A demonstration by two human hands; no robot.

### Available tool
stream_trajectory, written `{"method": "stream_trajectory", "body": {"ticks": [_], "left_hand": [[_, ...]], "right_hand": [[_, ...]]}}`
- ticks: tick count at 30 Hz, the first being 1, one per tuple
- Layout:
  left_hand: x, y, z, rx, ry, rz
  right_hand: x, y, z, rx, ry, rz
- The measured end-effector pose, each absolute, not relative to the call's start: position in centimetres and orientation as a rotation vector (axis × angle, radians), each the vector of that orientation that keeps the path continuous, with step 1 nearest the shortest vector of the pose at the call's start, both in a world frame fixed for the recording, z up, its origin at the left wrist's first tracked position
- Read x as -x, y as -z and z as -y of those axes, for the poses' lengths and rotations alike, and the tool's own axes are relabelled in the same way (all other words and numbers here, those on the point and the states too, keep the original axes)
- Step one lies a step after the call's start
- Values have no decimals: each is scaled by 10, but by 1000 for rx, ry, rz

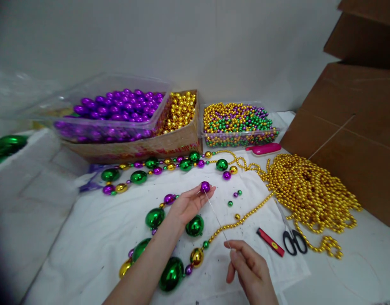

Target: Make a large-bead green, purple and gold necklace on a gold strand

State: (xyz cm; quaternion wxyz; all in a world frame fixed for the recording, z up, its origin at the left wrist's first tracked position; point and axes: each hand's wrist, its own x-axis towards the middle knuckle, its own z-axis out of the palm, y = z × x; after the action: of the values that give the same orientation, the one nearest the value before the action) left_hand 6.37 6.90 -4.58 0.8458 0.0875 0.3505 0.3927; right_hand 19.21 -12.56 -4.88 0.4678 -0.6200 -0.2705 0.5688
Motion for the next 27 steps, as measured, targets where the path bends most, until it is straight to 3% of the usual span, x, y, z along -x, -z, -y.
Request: {"method": "stream_trajectory", "body": {"ticks": [27], "left_hand": [[-61,49,-49,-468,-818,-603]], "right_hand": [[-187,51,121,1587,-1305,622]]}}
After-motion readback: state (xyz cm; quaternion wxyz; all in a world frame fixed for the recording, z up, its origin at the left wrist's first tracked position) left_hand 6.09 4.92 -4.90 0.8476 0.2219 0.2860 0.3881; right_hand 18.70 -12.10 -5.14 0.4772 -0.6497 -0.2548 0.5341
